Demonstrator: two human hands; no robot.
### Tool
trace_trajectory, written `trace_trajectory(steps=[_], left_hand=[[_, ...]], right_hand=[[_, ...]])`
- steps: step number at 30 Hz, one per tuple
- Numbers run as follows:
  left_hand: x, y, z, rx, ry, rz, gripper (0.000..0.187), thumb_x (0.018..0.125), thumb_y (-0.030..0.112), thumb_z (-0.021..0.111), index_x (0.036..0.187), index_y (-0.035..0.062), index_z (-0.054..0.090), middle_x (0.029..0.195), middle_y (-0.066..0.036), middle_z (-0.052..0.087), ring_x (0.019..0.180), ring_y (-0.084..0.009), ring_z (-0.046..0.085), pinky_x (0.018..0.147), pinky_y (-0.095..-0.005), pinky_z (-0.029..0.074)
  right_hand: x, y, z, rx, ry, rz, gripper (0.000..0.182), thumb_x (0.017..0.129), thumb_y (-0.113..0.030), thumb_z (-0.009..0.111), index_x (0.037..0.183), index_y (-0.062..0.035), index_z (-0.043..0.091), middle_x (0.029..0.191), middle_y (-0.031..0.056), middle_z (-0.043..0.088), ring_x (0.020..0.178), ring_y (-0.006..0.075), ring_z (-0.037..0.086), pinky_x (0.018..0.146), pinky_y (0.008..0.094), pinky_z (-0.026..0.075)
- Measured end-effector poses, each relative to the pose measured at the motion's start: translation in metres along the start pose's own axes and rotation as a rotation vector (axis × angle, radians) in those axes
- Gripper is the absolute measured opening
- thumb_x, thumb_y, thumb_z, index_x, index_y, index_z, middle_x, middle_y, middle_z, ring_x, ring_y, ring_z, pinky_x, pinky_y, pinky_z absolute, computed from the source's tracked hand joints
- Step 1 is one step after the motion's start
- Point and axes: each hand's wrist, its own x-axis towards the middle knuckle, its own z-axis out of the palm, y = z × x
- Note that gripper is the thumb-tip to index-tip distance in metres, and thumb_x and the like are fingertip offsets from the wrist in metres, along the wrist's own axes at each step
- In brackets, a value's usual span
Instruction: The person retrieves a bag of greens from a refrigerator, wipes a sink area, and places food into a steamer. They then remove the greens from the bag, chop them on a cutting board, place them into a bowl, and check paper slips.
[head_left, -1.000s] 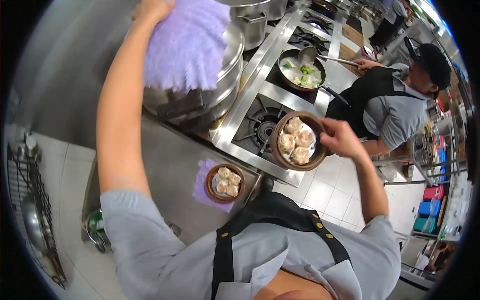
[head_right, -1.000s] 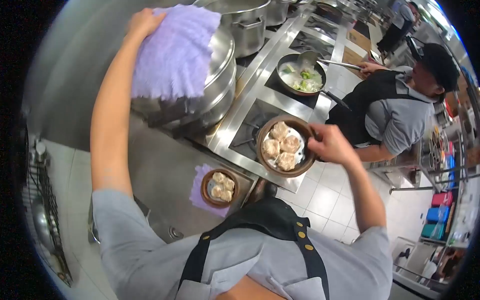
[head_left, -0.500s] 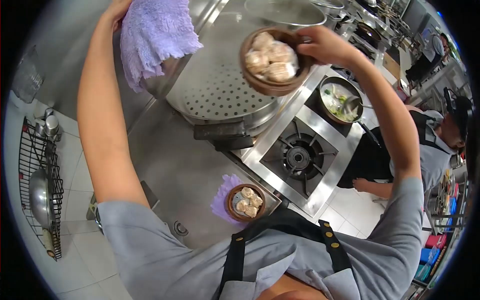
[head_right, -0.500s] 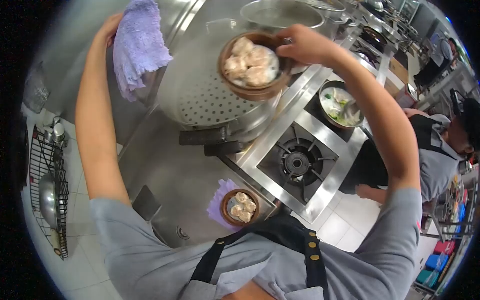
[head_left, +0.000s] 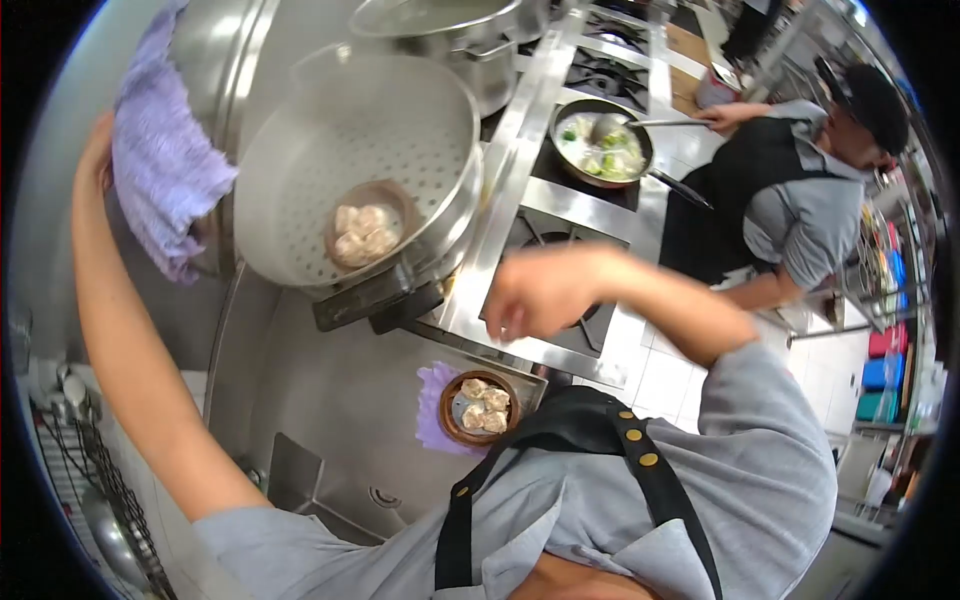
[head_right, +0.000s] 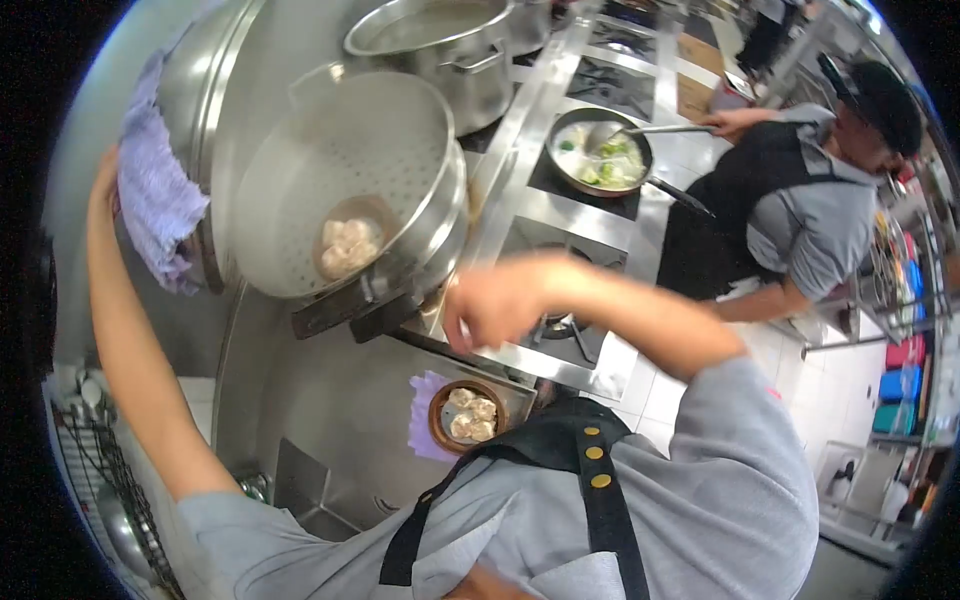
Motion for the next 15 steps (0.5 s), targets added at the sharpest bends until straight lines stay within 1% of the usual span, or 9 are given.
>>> trace_trajectory(steps=[1, 2, 4, 6, 10, 12, 13, 14, 15], left_hand=[[0.004, -0.001, -0.001, -0.003, 0.002, 0.001, 0.037, 0.091, 0.034, 0.051, 0.110, 0.0034, 0.060, 0.101, -0.008, 0.063, 0.088, -0.0189, 0.059, 0.076, -0.0331, 0.048], [0.003, -0.004, -0.001, -0.010, 0.003, 0.008, 0.037, 0.092, 0.034, 0.050, 0.110, 0.0032, 0.060, 0.102, -0.008, 0.063, 0.089, -0.0188, 0.059, 0.077, -0.0331, 0.048], [0.001, -0.001, 0.005, 0.043, 0.008, -0.005, 0.039, 0.093, 0.036, 0.047, 0.111, 0.0035, 0.060, 0.103, -0.008, 0.063, 0.093, -0.0184, 0.058, 0.079, -0.0334, 0.047], [-0.006, 0.001, 0.011, 0.004, 0.037, -0.061, 0.041, 0.093, 0.037, 0.047, 0.111, 0.0032, 0.060, 0.104, -0.008, 0.063, 0.093, -0.0189, 0.058, 0.079, -0.0335, 0.047], [-0.007, -0.002, 0.005, -0.027, -0.025, -0.047, 0.038, 0.093, 0.034, 0.048, 0.112, 0.0030, 0.061, 0.103, -0.007, 0.063, 0.091, -0.0190, 0.059, 0.080, -0.0343, 0.047], [0.006, -0.018, -0.006, -0.019, -0.047, 0.020, 0.037, 0.093, 0.032, 0.049, 0.112, 0.0030, 0.061, 0.102, -0.008, 0.063, 0.091, -0.0188, 0.059, 0.080, -0.0341, 0.048], [0.007, -0.018, -0.008, -0.015, -0.055, 0.068, 0.036, 0.093, 0.031, 0.049, 0.112, 0.0029, 0.061, 0.101, -0.008, 0.063, 0.090, -0.0186, 0.059, 0.080, -0.0339, 0.048], [0.008, -0.019, -0.010, -0.014, -0.057, 0.073, 0.036, 0.093, 0.031, 0.049, 0.112, 0.0029, 0.061, 0.101, -0.008, 0.063, 0.090, -0.0186, 0.059, 0.080, -0.0339, 0.048], [0.003, -0.015, -0.006, 0.013, -0.042, 0.064, 0.036, 0.093, 0.030, 0.049, 0.113, 0.0027, 0.060, 0.101, -0.008, 0.063, 0.089, -0.0185, 0.059, 0.080, -0.0334, 0.048]], right_hand=[[0.009, 0.039, 0.055, -0.064, 0.058, 0.056, 0.025, 0.073, -0.013, 0.058, 0.095, -0.0030, 0.067, 0.072, 0.0142, 0.066, 0.070, 0.0256, 0.066, 0.063, 0.0360, 0.052], [0.010, 0.050, 0.095, -0.023, 0.152, 0.231, 0.031, 0.076, -0.019, 0.059, 0.102, -0.0019, 0.064, 0.079, 0.0204, 0.065, 0.079, 0.0346, 0.064, 0.072, 0.0407, 0.051], [0.033, 0.120, 0.185, -0.012, 0.217, 0.337, 0.034, 0.081, -0.021, 0.055, 0.108, -0.0012, 0.061, 0.091, 0.0246, 0.063, 0.086, 0.0387, 0.061, 0.078, 0.0438, 0.049], [0.048, 0.140, 0.233, 0.048, 0.376, 0.334, 0.037, 0.084, -0.022, 0.051, 0.113, 0.0003, 0.056, 0.097, 0.0271, 0.060, 0.094, 0.0405, 0.058, 0.084, 0.0454, 0.046], [0.049, 0.130, 0.231, 0.067, 0.345, 0.366, 0.038, 0.084, -0.024, 0.051, 0.111, 0.0017, 0.055, 0.100, 0.0270, 0.058, 0.099, 0.0412, 0.055, 0.089, 0.0464, 0.043], [0.049, 0.118, 0.233, 0.004, 0.318, 0.335, 0.035, 0.084, -0.024, 0.050, 0.105, 0.0029, 0.057, 0.097, 0.0263, 0.058, 0.099, 0.0405, 0.055, 0.089, 0.0457, 0.043], [0.055, 0.123, 0.240, 0.032, 0.387, 0.305, 0.033, 0.081, -0.022, 0.055, 0.102, 0.0036, 0.059, 0.097, 0.0265, 0.060, 0.099, 0.0391, 0.056, 0.087, 0.0454, 0.045], [0.060, 0.131, 0.243, 0.030, 0.393, 0.305, 0.033, 0.081, -0.022, 0.055, 0.102, 0.0036, 0.059, 0.097, 0.0265, 0.060, 0.099, 0.0391, 0.056, 0.087, 0.0454, 0.045], [0.062, 0.133, 0.241, -0.029, 0.319, 0.301, 0.032, 0.078, -0.020, 0.057, 0.100, 0.0039, 0.059, 0.093, 0.0258, 0.061, 0.093, 0.0375, 0.059, 0.082, 0.0444, 0.047]])
